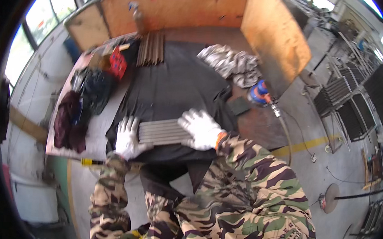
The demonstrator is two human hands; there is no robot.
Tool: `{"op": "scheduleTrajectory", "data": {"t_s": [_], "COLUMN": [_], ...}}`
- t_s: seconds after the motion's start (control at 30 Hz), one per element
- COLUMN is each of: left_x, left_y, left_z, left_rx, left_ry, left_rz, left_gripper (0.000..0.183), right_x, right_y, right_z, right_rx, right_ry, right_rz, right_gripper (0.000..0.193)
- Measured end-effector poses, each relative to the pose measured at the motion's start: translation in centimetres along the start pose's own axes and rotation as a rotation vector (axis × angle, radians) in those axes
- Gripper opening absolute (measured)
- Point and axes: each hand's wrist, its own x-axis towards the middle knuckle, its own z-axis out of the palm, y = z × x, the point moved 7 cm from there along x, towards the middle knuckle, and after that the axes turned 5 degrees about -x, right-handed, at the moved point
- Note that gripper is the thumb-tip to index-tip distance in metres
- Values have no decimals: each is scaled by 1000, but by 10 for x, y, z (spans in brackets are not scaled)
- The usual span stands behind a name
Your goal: Sanding a set of curved metal rods using a pneumatic orbital sander on a workbench.
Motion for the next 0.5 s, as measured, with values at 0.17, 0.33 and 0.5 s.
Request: {"op": "scheduleTrajectory", "data": {"t_s": [0.17, 0.33, 0.5], "left_x": [-9, -13, -15], "left_y": [7, 8, 2], "left_z": [-2, -3, -1], "left_rx": [-12, -98, -69], "left_ry": [-39, -57, -132], "left_rz": [-22, -78, -188], "left_gripper": [109, 107, 106], "right_x": [-26, -71, -91], "right_y": [6, 30, 56], "right_z": [-19, -26, -7], "right_rx": [21, 88, 16], "right_ry": [43, 92, 138], "right_rz": [-53, 82, 189], "right_gripper": [74, 46, 21]}}
